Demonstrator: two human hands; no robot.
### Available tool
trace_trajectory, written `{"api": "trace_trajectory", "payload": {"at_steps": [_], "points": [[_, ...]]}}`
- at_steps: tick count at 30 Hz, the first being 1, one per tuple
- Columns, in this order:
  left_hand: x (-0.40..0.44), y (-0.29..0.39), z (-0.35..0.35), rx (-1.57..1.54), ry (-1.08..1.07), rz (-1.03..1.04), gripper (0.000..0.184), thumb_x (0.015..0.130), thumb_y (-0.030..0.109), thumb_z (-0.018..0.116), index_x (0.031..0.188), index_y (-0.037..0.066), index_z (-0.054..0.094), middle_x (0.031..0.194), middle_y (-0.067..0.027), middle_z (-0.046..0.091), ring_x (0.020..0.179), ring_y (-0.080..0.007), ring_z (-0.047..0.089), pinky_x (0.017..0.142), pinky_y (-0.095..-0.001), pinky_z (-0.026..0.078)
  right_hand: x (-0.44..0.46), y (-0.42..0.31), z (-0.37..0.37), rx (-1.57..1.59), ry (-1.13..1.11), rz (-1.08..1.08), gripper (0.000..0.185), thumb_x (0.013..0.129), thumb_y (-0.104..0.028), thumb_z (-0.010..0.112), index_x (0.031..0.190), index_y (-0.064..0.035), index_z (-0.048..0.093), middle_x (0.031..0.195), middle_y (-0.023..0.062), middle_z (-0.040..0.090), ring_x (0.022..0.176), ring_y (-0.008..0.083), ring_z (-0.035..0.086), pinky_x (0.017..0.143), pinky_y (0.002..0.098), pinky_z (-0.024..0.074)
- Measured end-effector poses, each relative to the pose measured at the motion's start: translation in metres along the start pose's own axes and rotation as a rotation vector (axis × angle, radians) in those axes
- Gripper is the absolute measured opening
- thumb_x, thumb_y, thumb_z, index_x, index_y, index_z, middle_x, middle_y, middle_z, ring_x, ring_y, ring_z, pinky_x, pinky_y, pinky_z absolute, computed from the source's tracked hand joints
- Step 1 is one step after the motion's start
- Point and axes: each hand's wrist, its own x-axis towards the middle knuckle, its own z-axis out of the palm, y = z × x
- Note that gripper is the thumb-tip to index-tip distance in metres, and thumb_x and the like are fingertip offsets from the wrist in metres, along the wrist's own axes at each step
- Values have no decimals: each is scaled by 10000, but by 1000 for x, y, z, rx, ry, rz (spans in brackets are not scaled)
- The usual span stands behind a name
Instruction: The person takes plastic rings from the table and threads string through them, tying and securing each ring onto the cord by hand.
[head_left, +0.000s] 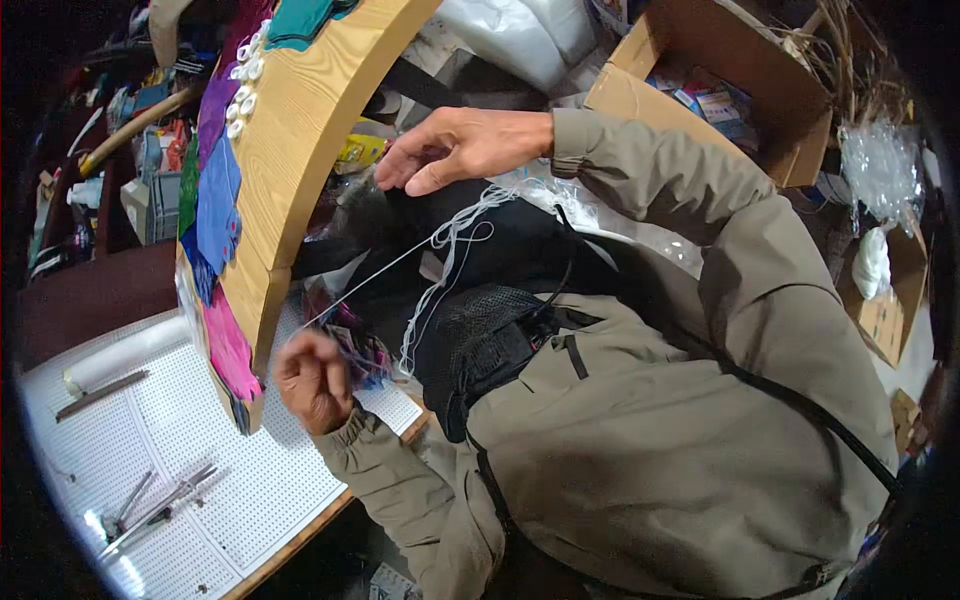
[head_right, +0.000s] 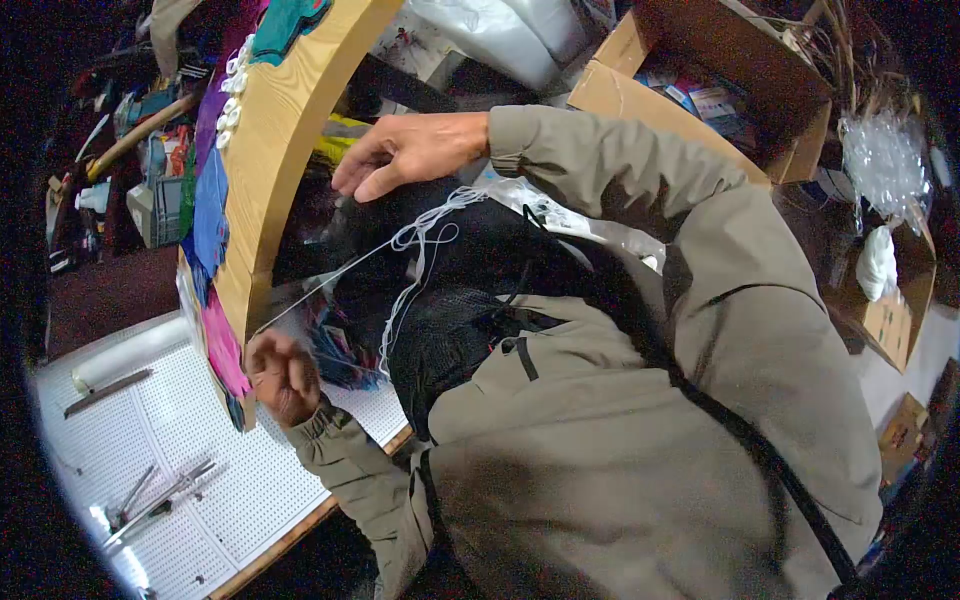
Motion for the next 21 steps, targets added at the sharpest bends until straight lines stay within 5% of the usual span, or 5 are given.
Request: {"api": "trace_trajectory", "payload": {"at_steps": [3,11,21], "points": [[8,-3,28,502,-116,-172,285,1068,142,540,1272,-41,619,798,-217,679,413,-115,458,376,-232,341,4,0,4,65,-24,-42,450,1016,-203,642,1399,21,564,1315,143,664,1219,190,613,1086,340,464],[0,17,25,67,-69,-337,259,1071,119,522,1193,-77,638,667,-198,670,348,-102,426,365,-226,327,-12,-11,-32,95,95,-59,416,1026,-194,625,1380,19,584,1245,132,700,1165,178,646,1061,321,484],[13,12,14,254,-100,-400,196,1086,163,497,1033,-3,589,509,-103,547,311,-77,356,323,-231,249,-34,12,-54,179,201,-41,393,1035,-191,613,1360,29,594,1213,149,706,1130,178,667,1036,314,510]]}}
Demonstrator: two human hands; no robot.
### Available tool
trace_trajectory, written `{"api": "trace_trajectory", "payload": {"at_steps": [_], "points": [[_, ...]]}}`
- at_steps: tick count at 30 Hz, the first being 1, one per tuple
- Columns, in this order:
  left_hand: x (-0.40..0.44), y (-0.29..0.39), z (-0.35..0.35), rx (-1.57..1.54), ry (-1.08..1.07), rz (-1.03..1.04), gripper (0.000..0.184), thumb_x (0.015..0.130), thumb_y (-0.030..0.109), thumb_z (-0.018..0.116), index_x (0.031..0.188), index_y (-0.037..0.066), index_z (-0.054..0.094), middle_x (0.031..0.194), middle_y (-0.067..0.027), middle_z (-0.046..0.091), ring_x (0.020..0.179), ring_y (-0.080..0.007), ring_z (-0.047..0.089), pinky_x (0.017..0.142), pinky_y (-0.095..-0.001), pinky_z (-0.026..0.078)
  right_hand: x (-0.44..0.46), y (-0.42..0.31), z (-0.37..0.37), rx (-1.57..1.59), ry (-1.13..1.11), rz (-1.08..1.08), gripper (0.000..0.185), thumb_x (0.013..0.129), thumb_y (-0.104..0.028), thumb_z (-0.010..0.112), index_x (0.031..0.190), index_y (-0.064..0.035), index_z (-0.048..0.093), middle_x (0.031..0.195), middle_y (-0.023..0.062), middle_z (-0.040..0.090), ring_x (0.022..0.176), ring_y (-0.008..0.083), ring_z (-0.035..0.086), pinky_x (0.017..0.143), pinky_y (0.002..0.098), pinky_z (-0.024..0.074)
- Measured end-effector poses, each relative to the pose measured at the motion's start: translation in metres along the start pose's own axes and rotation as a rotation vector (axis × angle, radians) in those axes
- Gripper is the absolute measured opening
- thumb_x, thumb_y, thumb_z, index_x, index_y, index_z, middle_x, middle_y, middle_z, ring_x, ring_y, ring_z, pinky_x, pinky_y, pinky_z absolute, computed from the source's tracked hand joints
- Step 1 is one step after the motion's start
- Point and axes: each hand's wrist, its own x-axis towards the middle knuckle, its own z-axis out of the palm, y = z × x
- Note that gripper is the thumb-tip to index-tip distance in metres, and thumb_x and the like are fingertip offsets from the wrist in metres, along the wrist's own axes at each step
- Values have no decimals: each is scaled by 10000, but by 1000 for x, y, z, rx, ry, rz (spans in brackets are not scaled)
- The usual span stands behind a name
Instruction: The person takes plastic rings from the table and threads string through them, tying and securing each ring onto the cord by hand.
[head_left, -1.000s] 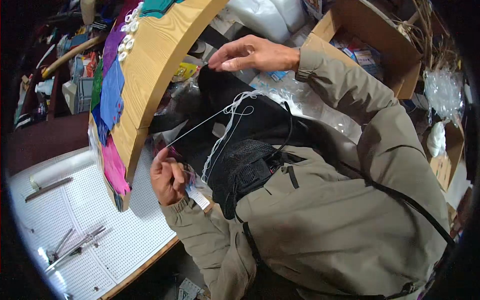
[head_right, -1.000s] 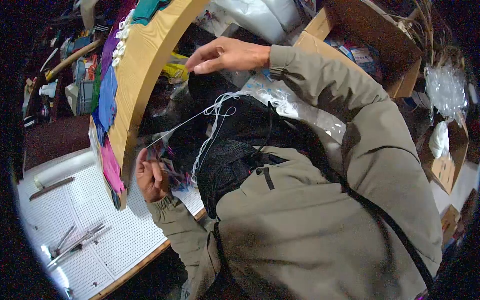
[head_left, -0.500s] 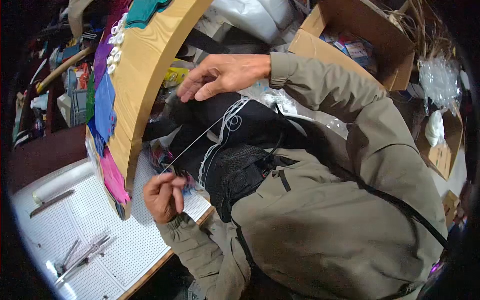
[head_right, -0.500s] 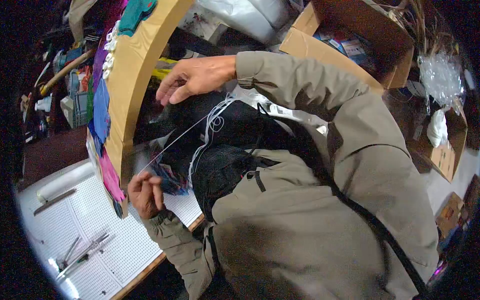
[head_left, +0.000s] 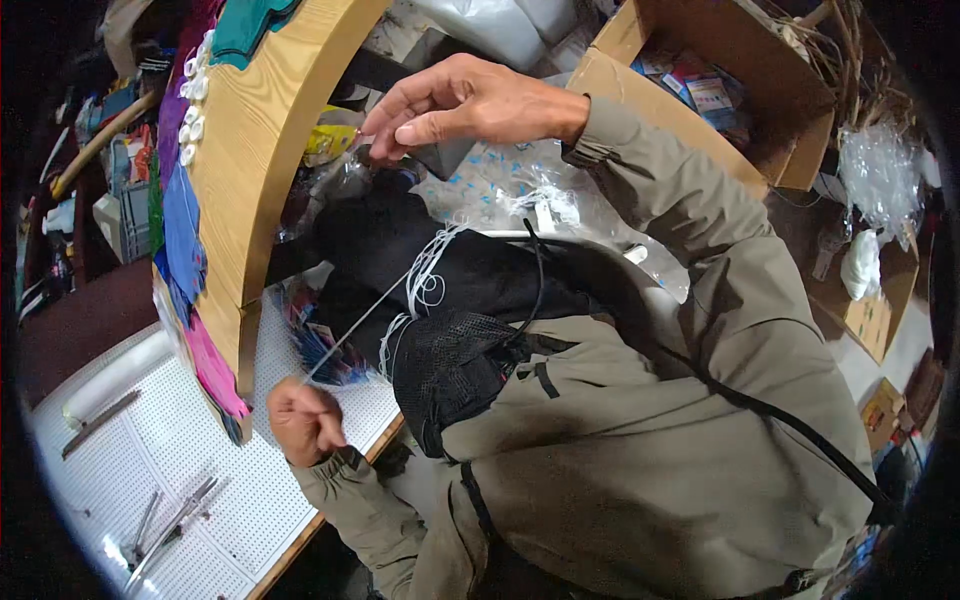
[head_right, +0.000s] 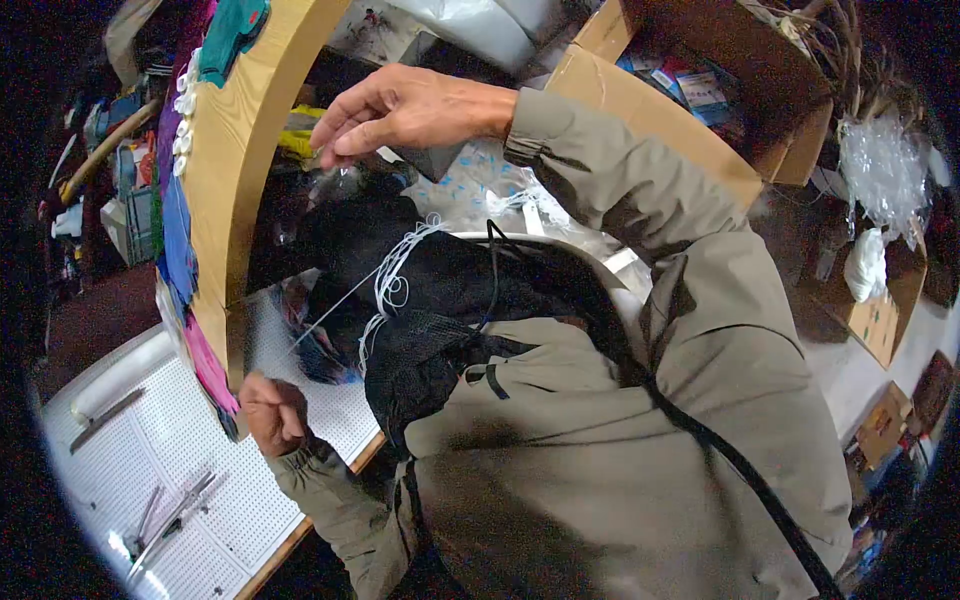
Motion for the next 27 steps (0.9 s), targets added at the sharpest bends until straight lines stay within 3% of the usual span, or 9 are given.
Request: {"api": "trace_trajectory", "payload": {"at_steps": [2,6,11,13,15,17,20,23,27], "points": [[-4,-5,-13,-243,119,123,172,1090,150,481,1011,24,566,473,-79,486,304,-80,343,315,-239,235,1,2,-2,91,25,18,390,1040,-186,604,1358,39,591,1214,152,706,1135,184,668,1033,314,515],[-19,-10,-33,-65,273,115,166,1100,164,459,1046,38,552,490,-75,463,297,-90,333,311,-249,225,6,4,-1,170,39,30,383,1048,-178,588,1358,48,585,1230,156,701,1156,189,664,1033,310,517],[-5,5,9,-168,351,62,171,1101,187,468,1100,30,536,549,-97,523,298,-95,351,313,-242,233,25,-2,29,319,-84,30,386,1059,-184,570,1364,52,575,1263,158,689,1182,186,657,1060,312,496],[-3,1,8,-117,177,128,222,1099,202,482,1105,-6,560,726,-161,659,313,-103,397,321,-232,256,35,-4,59,291,-156,4,396,1063,-194,564,1372,54,567,1276,159,683,1191,184,651,1075,314,483],[-4,18,24,120,353,-26,257,1092,194,501,1123,-47,583,977,-246,726,341,-106,451,336,-220,283,44,-4,94,226,-234,-62,417,1070,-213,553,1386,59,552,1303,162,671,1210,179,641,1104,317,457],[6,28,42,118,504,29,279,1093,183,497,1091,-68,619,1200,-294,685,375,-101,493,348,-209,301,56,-2,129,237,-267,-66,416,1078,-233,536,1374,58,557,1276,155,678,1183,169,645,1092,311,461],[13,34,39,-67,490,159,288,1089,179,509,1139,-69,648,1260,-257,676,412,-93,527,361,-200,319,72,-3,178,225,-276,-47,423,1094,-273,501,1351,56,568,1223,141,692,1129,149,653,1067,299,469],[14,31,26,6,503,225,327,1092,184,503,1240,-75,636,1301,-205,674,456,-31,506,386,-189,339,82,-6,218,685,-275,219,471,1102,-366,452,1300,39,590,1153,127,696,1145,194,653,1037,337,503],[0,15,12,-16,567,347,286,1074,114,523,1241,-79,652,1314,-193,671,511,-60,575,451,-179,415,91,8,249,603,-338,305,430,1109,-375,429,1217,6,596,1051,72,680,982,139,657,892,300,544]]}}
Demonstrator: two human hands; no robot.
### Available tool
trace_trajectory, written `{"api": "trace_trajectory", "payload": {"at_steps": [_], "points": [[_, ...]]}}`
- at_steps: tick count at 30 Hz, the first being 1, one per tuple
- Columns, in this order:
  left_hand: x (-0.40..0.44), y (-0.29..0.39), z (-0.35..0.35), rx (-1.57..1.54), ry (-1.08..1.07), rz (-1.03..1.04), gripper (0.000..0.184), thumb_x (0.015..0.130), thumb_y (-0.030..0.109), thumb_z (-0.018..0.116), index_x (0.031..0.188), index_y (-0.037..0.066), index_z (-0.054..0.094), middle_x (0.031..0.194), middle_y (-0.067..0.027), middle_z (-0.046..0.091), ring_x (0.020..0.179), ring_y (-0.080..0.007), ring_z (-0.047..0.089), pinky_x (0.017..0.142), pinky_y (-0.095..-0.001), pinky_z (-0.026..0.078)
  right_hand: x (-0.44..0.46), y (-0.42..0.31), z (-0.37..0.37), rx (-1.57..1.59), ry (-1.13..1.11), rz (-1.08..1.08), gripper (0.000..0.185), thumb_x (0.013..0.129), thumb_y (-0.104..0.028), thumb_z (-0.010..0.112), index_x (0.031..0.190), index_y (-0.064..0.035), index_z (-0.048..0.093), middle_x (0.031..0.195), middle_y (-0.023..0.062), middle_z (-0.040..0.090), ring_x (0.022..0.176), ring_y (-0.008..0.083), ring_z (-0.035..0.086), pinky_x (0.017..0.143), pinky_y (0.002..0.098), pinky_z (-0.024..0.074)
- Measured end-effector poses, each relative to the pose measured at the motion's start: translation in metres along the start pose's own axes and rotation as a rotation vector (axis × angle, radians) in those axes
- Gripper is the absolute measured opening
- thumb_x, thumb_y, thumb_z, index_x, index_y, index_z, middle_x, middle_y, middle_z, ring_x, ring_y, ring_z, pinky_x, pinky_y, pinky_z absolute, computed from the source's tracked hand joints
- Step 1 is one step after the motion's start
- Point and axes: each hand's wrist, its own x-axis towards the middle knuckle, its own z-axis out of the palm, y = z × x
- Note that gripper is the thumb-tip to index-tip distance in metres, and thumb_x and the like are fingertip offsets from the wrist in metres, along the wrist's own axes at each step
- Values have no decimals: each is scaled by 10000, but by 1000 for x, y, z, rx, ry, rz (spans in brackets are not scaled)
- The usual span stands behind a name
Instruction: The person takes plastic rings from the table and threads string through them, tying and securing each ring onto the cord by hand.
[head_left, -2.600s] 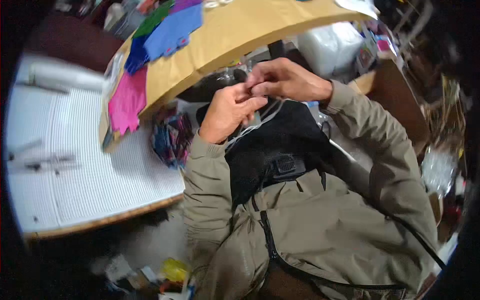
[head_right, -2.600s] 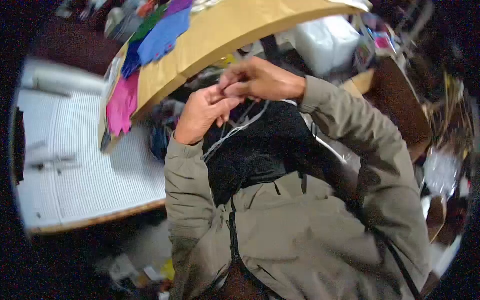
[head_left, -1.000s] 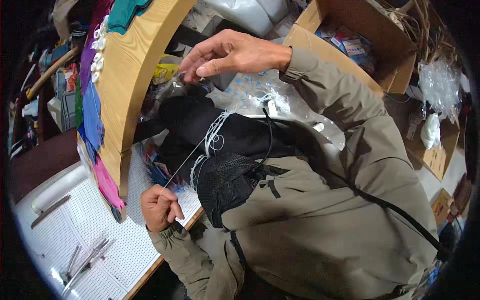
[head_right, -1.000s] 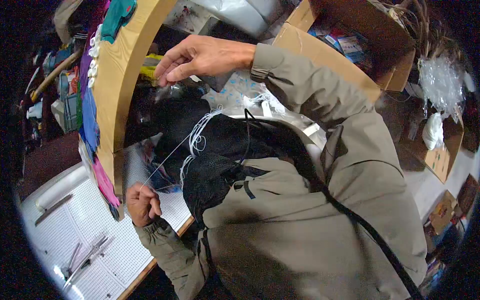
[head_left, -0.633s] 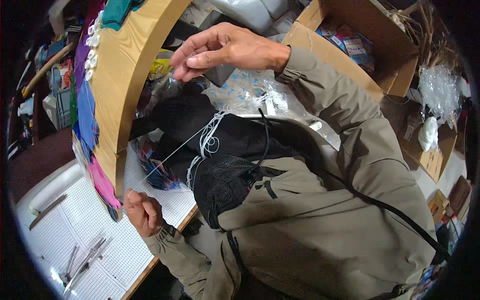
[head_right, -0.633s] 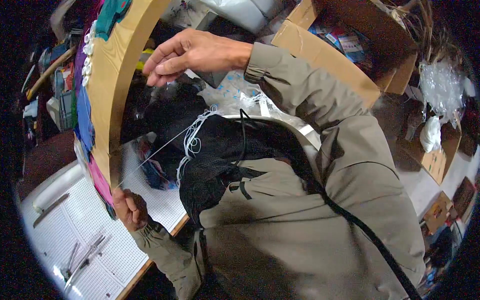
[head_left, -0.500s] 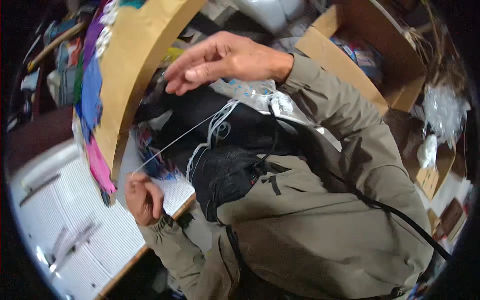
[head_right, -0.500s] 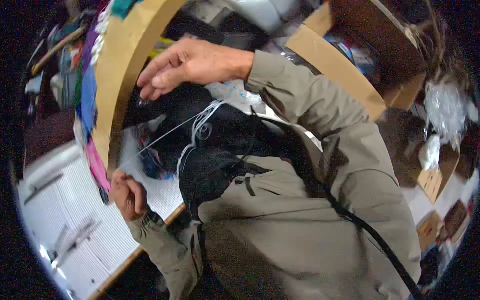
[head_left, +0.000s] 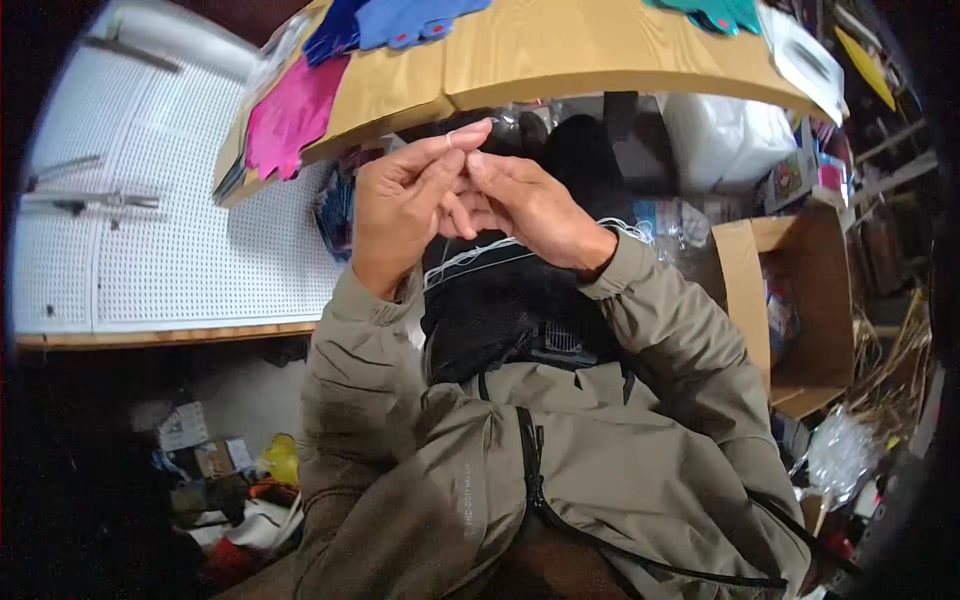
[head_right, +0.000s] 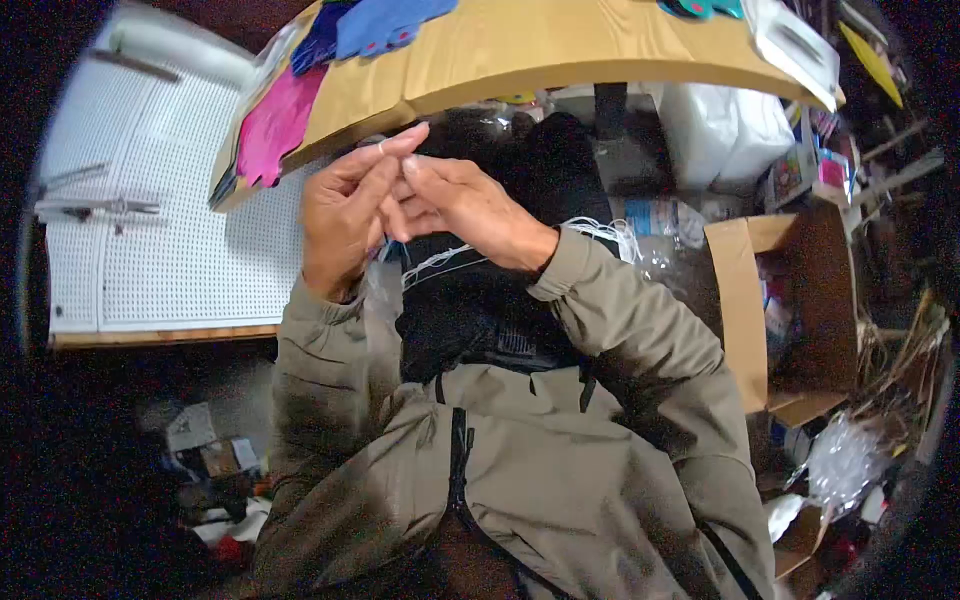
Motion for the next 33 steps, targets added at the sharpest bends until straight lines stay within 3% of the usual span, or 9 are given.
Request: {"api": "trace_trajectory", "payload": {"at_steps": [5,8,11,12,16,19,23,28,33], "points": [[-22,-9,-28,200,74,155,223,1032,56,579,1179,-53,707,1308,-175,681,641,-107,666,563,-216,514,1,-5,21,-229,18,233,369,1112,-333,444,1107,-11,625,960,30,665,795,110,612,697,261,502],[-35,-23,-39,290,163,305,188,997,29,624,1139,-34,730,1283,-173,696,697,-116,689,606,-242,544,3,7,29,-587,132,93,307,1092,-248,499,1032,7,659,839,35,646,690,110,562,591,277,433],[-44,-29,-45,967,277,684,168,939,-6,674,1093,-14,741,1205,-170,726,800,-104,706,666,-253,558,2,24,24,-824,163,-54,262,1064,-199,538,985,15,667,760,54,616,654,110,538,571,292,416],[-47,-33,-48,964,294,686,168,939,-6,674,1093,-14,741,1205,-170,726,800,-104,706,666,-253,558,2,26,23,-933,186,-137,241,1050,-175,557,962,19,671,720,63,601,637,110,526,561,300,407],[-57,-42,-55,1023,171,554,146,905,-38,689,1035,-4,746,1097,-157,750,844,-81,703,691,-244,546,-3,21,19,-1029,173,-238,200,1029,-153,567,971,4,677,690,88,569,612,105,501,556,307,415],[-63,-38,-55,625,42,130,91,923,-5,687,991,-8,747,959,-111,764,791,-76,690,669,-243,533,-9,3,18,-1089,173,-120,191,1029,-148,565,979,-3,679,708,100,592,614,143,533,579,315,436],[-62,-44,-59,312,80,38,121,955,70,685,1020,-9,751,868,-67,758,680,-69,644,599,-234,500,-11,-2,17,-1128,147,-29,185,1030,-145,562,986,-8,678,733,108,613,620,170,557,593,324,448],[-56,-34,-63,604,-110,-45,199,992,137,664,1080,-25,738,861,-52,745,605,-58,573,536,-215,449,-13,2,12,-1174,41,-162,176,1034,-138,557,985,-12,670,735,97,589,626,161,532,600,320,446],[-53,-35,-58,248,-395,-349,243,1013,181,650,1112,-23,737,920,-60,747,576,-40,505,480,-195,371,-19,-1,8,-1164,9,-141,164,1029,-111,548,969,-11,665,737,87,581,638,154,545,608,318,460]]}}
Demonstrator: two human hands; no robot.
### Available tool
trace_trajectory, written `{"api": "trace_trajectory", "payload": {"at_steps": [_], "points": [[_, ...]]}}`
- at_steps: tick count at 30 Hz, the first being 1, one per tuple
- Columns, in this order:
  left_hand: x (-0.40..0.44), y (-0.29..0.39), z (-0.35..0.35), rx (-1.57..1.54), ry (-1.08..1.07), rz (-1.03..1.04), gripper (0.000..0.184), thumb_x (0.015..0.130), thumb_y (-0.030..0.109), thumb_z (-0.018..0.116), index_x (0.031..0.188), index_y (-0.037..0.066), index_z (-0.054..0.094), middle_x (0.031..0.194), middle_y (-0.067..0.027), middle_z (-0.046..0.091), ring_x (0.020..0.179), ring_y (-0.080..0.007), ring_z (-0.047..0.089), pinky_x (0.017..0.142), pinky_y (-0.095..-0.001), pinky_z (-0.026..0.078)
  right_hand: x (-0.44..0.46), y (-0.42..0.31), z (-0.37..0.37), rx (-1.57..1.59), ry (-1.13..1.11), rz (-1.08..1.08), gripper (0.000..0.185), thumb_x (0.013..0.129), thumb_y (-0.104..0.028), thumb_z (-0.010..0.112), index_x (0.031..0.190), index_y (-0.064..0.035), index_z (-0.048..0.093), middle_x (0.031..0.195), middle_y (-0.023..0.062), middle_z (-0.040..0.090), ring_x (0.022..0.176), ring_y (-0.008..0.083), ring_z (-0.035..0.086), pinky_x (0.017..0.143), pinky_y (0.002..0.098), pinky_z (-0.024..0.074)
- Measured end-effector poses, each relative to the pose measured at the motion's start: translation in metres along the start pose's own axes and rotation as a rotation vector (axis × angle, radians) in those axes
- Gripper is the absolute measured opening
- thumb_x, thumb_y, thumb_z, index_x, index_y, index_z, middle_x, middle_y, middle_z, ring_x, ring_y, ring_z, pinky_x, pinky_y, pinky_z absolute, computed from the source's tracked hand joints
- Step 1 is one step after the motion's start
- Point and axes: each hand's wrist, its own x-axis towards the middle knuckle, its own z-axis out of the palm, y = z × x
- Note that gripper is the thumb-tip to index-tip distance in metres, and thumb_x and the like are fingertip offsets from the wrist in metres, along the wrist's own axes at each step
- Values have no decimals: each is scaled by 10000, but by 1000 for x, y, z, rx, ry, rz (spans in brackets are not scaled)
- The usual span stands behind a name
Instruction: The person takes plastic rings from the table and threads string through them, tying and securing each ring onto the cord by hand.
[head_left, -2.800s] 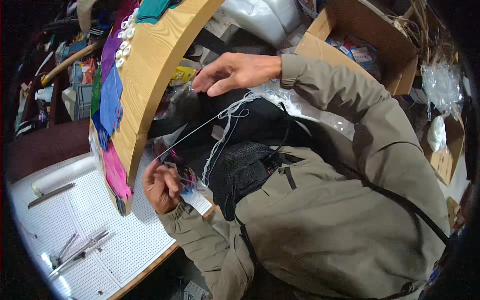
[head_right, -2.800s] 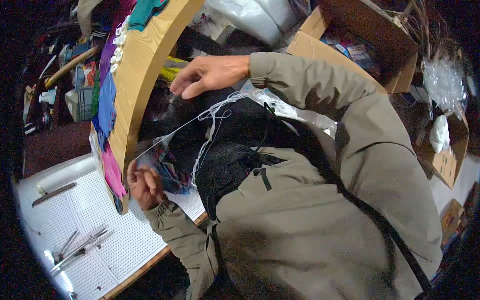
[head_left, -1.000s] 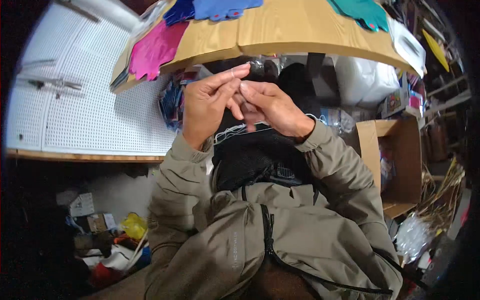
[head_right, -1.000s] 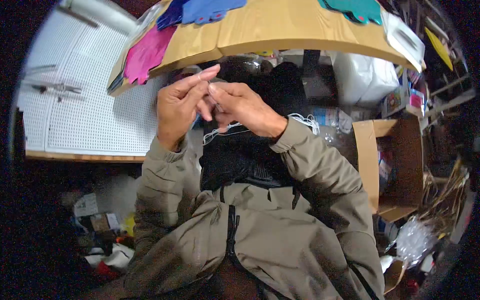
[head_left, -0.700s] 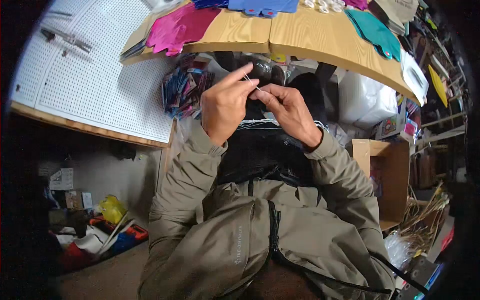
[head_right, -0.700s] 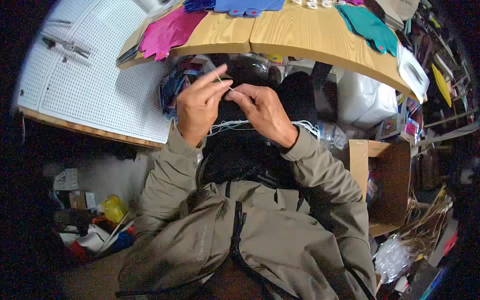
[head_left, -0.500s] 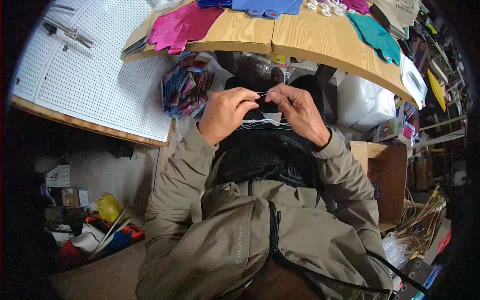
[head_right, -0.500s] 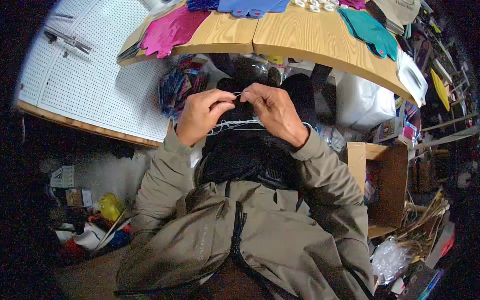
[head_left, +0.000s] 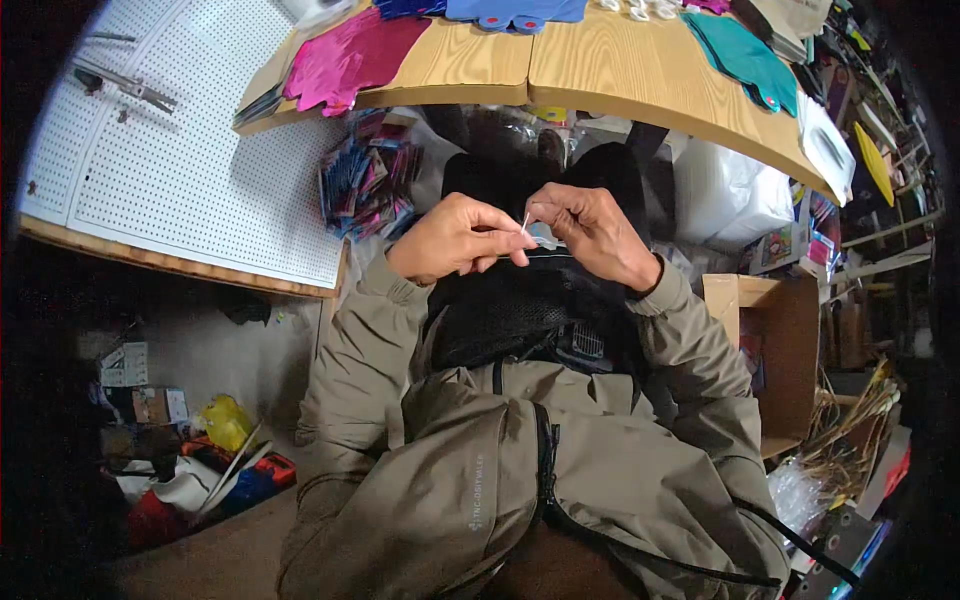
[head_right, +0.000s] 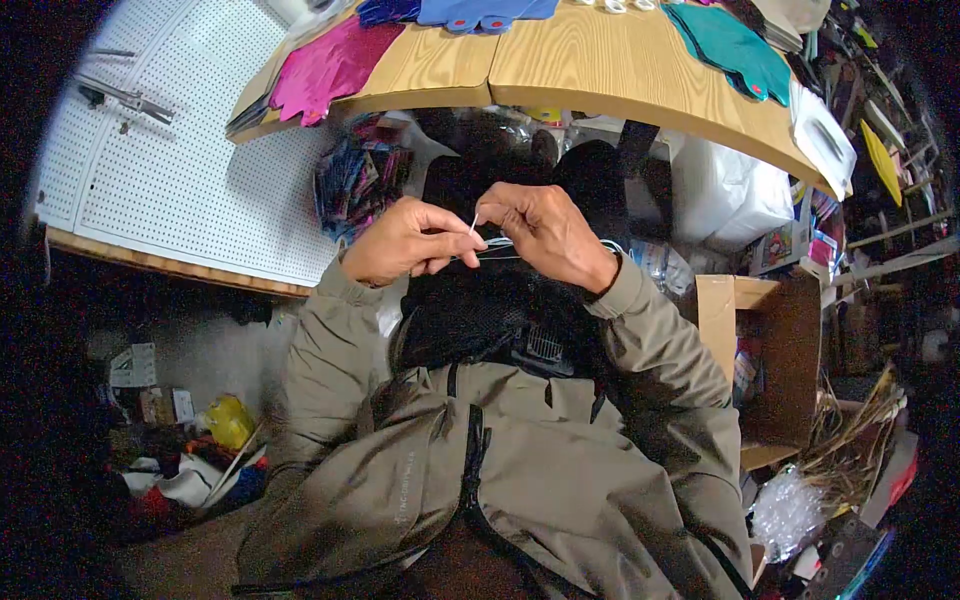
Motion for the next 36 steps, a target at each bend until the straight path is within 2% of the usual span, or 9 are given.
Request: {"api": "trace_trajectory", "payload": {"at_steps": [7,10,14,19,22,26,30,34,36], "points": [[9,-12,20,-636,8,72,255,1026,198,635,1114,-16,743,945,-50,753,547,-28,457,445,-191,315,-5,10,8,158,24,42,118,982,-39,539,981,-3,651,729,120,623,657,236,636,613,369,496],[18,3,37,-775,426,129,251,1037,192,616,1095,-23,733,973,-68,754,548,-39,491,444,-187,328,-10,3,10,108,-29,128,105,971,-30,540,984,-3,640,715,128,614,640,240,626,604,378,492],[22,-9,32,-78,620,259,259,1049,172,586,1175,-30,689,1048,-84,755,561,-55,537,438,-184,353,-13,2,8,-51,-43,31,89,952,-15,542,977,-4,626,719,148,614,633,260,624,604,392,493],[9,-31,19,354,309,344,257,1059,159,561,1184,-25,688,1080,-92,761,581,-61,575,442,-186,378,-8,-7,-10,-51,7,45,96,927,10,532,965,-5,618,733,172,617,659,301,644,620,413,504],[-12,-3,20,-289,-35,196,265,1064,138,533,1203,-33,680,1042,-77,764,592,-69,589,457,-186,411,-12,1,-2,54,-28,5,56,959,-18,552,936,3,599,724,100,583,655,206,566,615,347,470],[-2,16,25,-93,474,359,322,1073,219,526,1212,-24,686,1033,-64,758,595,-102,615,493,-216,460,-14,-10,3,137,-105,25,101,895,53,535,950,6,605,737,120,594,660,214,574,619,349,478],[-2,6,15,558,132,149,312,1071,98,476,1318,-42,606,1073,-119,747,588,-93,591,479,-186,456,-6,-27,-23,110,-82,32,194,836,115,514,961,4,612,735,128,592,653,219,571,625,350,484],[-29,34,26,-292,43,273,317,1070,98,474,1321,-39,611,1057,-133,748,593,-100,606,487,-193,450,-7,-27,-33,120,-79,70,215,826,127,498,958,2,613,713,101,565,643,203,555,626,341,479],[-16,27,25,-120,170,375,317,1070,96,473,1320,-39,612,1064,-133,747,603,-101,615,488,-193,448,-10,-28,-29,142,-111,101,220,826,129,491,957,1,613,705,93,555,641,200,553,625,341,478]]}}
